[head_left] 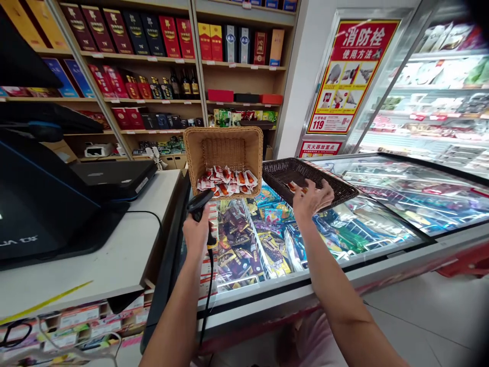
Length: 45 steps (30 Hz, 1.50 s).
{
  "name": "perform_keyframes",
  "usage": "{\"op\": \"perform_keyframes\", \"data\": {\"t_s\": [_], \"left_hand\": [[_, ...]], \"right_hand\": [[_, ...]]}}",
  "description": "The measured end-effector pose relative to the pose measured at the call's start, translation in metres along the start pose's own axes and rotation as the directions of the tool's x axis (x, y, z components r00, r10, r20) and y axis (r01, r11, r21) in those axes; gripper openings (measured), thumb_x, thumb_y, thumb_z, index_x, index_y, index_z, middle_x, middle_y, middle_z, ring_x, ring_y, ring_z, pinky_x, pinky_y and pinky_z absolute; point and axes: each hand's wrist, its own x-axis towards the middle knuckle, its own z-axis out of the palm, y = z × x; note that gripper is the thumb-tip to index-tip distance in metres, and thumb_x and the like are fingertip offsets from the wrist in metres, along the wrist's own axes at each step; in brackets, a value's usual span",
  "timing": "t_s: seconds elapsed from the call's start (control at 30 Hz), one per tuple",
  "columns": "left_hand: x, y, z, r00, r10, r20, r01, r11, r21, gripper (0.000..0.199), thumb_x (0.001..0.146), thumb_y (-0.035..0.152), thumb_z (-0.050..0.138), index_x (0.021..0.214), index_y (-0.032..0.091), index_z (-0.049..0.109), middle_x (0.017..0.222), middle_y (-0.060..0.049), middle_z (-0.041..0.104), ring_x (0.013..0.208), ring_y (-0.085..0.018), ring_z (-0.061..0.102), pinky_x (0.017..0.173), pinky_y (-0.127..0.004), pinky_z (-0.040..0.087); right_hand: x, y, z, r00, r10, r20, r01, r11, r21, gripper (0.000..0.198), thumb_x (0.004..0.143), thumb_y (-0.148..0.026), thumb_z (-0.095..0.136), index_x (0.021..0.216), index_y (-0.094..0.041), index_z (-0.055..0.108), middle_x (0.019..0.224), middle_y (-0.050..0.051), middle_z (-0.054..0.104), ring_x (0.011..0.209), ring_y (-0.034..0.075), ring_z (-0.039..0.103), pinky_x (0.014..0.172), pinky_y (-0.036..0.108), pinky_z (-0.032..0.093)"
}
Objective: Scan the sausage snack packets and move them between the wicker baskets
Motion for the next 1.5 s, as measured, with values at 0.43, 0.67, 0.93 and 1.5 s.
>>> {"op": "perform_keyframes", "data": {"t_s": [0.43,0.67,0.93,1.5], "left_hand": [[0.001,-0.006,-0.001,0.999,-0.024,-0.039,0.02,0.995,-0.1,0.049,0.079,0.067,0.069,0.086,0.018,0.066,0.054,0.0,0.06,0.046,-0.019,0.06,0.048,-0.029,0.048],[-0.007,-0.001,0.002,1.0,-0.011,0.023,0.013,0.994,-0.108,0.047,0.08,0.066,0.069,0.08,0.019,0.063,0.052,0.0,0.06,0.044,-0.018,0.059,0.046,-0.027,0.045],[-0.011,0.001,0.008,0.982,-0.05,0.18,0.059,0.997,-0.043,0.043,0.078,0.062,0.072,0.083,0.02,0.061,0.051,0.001,0.06,0.042,-0.018,0.06,0.043,-0.026,0.043],[-0.028,0.005,0.019,0.932,0.059,0.359,-0.104,0.988,0.11,0.056,0.071,0.074,0.072,0.075,0.02,0.059,0.052,0.0,0.061,0.042,-0.017,0.056,0.041,-0.027,0.041]], "right_hand": [[-0.059,-0.131,0.12,0.668,0.002,0.744,0.123,0.986,-0.113,0.045,0.102,-0.035,0.051,0.136,-0.006,0.051,0.117,0.026,0.069,0.112,0.034,0.067,0.095,0.044,0.053],[-0.061,-0.118,0.121,0.722,-0.123,0.681,0.205,0.978,-0.041,0.047,0.096,-0.011,0.045,0.142,-0.011,0.057,0.128,0.025,0.065,0.11,0.032,0.069,0.096,0.042,0.052],[-0.046,-0.052,0.079,0.738,-0.442,0.509,0.336,0.896,0.291,0.036,0.092,-0.021,0.052,0.122,-0.015,0.07,0.114,0.015,0.072,0.105,0.028,0.067,0.095,0.04,0.054],[-0.055,-0.016,0.018,0.727,-0.392,0.563,0.085,0.866,0.494,0.028,0.09,-0.023,0.063,0.115,-0.023,0.075,0.116,0.008,0.076,0.11,0.025,0.069,0.104,0.042,0.053]]}}
